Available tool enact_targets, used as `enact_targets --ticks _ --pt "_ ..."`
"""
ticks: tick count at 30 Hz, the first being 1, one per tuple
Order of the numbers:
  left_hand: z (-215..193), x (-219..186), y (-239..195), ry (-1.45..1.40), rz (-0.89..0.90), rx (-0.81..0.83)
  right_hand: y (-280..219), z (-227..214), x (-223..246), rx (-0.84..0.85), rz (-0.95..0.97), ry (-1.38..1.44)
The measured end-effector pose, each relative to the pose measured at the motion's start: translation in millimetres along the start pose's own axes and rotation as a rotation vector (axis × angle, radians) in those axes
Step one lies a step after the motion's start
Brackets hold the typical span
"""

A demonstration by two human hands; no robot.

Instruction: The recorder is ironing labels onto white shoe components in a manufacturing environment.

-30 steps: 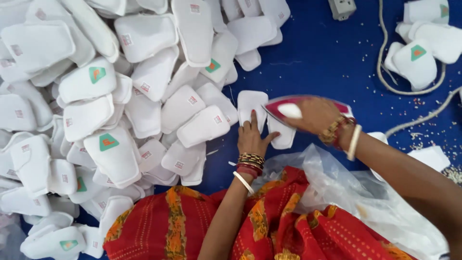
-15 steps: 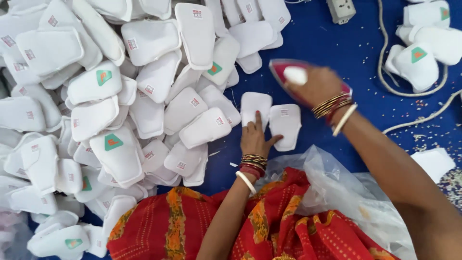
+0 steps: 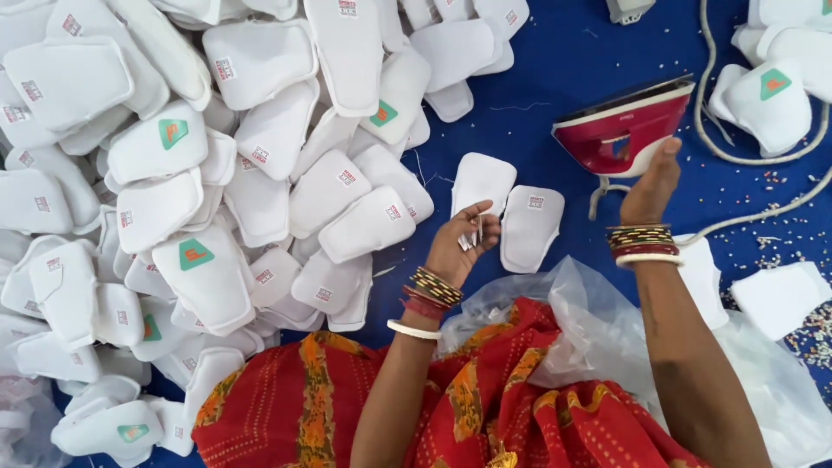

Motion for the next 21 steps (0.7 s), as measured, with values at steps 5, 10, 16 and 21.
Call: enact_targets --ticks 5,10,16,21 --pt "68.7 -44.4 -40.2 -0.274 -0.037 0.218 -31.5 -10.1 48.6 -0.211 0.007 0.098" --pt "79.6 -48.5 -44.1 -0.194 -0.047 0.224 -103.5 39.8 156.4 0.133 -0.132 -0.026" --pt "51.2 -31.6 -34.5 -0.046 -0.075 0.089 -114.8 117.9 231.4 0.582 -0.661 -0.46" --pt "38.4 -31.0 -20.2 0.047 -0.076 0.039 -90.5 137.6 162.6 0.716 -0.249 -0.312"
Point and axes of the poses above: each hand's wrist, its own y-axis towards the middle knuckle, its own z-axis out of the palm, x = y × z, the point moved 7 cm from there along y, towards the middle knuckle, and after that the axes turned 4 degrees about -z, right-handed, at the moved point
